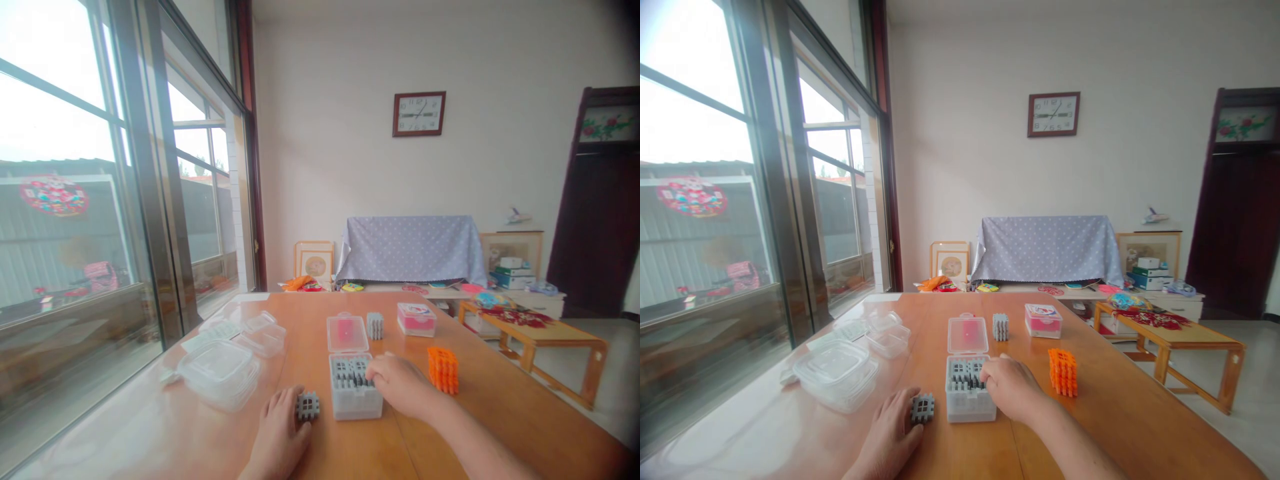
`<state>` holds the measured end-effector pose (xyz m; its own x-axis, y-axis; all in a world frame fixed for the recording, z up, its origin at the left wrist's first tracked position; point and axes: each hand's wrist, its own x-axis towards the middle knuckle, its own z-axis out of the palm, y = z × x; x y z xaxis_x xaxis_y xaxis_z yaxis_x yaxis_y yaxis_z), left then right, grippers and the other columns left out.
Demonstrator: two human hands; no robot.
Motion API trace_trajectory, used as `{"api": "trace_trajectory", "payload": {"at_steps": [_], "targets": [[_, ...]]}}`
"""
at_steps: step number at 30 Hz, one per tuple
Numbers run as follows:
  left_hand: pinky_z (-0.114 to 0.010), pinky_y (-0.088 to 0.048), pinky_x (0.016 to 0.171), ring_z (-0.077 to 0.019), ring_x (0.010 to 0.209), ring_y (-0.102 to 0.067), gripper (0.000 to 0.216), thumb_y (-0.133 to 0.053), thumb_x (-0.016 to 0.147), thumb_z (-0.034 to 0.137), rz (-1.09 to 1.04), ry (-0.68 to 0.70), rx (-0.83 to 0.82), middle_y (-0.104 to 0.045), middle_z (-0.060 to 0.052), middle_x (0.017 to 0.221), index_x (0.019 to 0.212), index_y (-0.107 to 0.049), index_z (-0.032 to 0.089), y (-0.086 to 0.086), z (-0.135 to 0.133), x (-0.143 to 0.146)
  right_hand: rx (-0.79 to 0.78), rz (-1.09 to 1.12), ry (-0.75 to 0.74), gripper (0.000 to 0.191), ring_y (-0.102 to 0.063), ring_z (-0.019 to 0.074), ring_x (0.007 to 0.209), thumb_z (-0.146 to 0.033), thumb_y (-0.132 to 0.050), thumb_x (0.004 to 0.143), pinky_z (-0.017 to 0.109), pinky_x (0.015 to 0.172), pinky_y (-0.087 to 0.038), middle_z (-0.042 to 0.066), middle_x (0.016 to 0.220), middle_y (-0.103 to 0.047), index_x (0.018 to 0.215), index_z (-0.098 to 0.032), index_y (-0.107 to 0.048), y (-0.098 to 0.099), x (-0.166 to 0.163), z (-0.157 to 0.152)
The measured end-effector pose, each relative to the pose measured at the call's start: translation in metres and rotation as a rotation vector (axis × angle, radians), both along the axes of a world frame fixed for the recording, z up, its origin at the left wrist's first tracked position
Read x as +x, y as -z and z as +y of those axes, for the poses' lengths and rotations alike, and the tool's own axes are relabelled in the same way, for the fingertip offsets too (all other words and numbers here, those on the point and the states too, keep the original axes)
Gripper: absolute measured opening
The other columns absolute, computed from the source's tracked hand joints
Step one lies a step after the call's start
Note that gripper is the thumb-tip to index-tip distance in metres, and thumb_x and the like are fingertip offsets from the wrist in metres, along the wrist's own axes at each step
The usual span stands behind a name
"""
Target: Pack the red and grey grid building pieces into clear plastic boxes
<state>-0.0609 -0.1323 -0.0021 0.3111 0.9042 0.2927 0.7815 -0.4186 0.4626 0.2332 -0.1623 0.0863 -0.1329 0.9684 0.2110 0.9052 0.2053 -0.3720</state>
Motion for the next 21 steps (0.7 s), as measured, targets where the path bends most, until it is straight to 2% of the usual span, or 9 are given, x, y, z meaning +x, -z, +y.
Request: {"api": "trace_trajectory", "payload": {"at_steps": [7,12,21], "targets": [[-0.036,-0.033,0.105,-0.0252,0.120,-0.054,0.047,-0.049,0.076,0.022,0.025,-0.005,-0.019,-0.066,-0.004,0.123,0.123,-0.057,0.025,0.0002,-0.0003,-0.0005,-0.020,-0.056,0.052,0.030,-0.064,0.0183,0.086,-0.019,-0.050,0.083,0.026,0.073,-0.037,0.003,0.093,-0.072,0.097,-0.029,-0.075,-0.0036,-0.0040,-0.0035],[-0.035,-0.034,0.105,-0.0245,0.119,-0.053,0.045,-0.050,0.079,0.024,-0.002,0.005,-0.014,-0.065,-0.003,0.123,0.123,-0.055,0.026,0.0042,0.0003,-0.0031,-0.082,-0.076,-0.018,0.029,-0.065,0.0181,0.082,-0.022,-0.056,0.078,0.024,0.067,-0.034,0.001,0.088,-0.074,0.101,-0.029,-0.073,-0.0064,-0.0079,-0.0013],[-0.038,-0.035,0.104,-0.0256,0.119,-0.054,0.045,-0.050,0.077,0.021,-0.046,0.006,0.004,-0.066,-0.004,0.121,0.121,-0.056,0.027,0.0080,0.0031,-0.0028,-0.163,-0.221,-0.064,0.024,-0.061,0.0185,0.072,-0.020,-0.062,0.066,0.025,0.056,-0.025,0.002,0.082,-0.072,0.088,-0.025,-0.070,-0.0077,-0.0096,0.0054]]}}
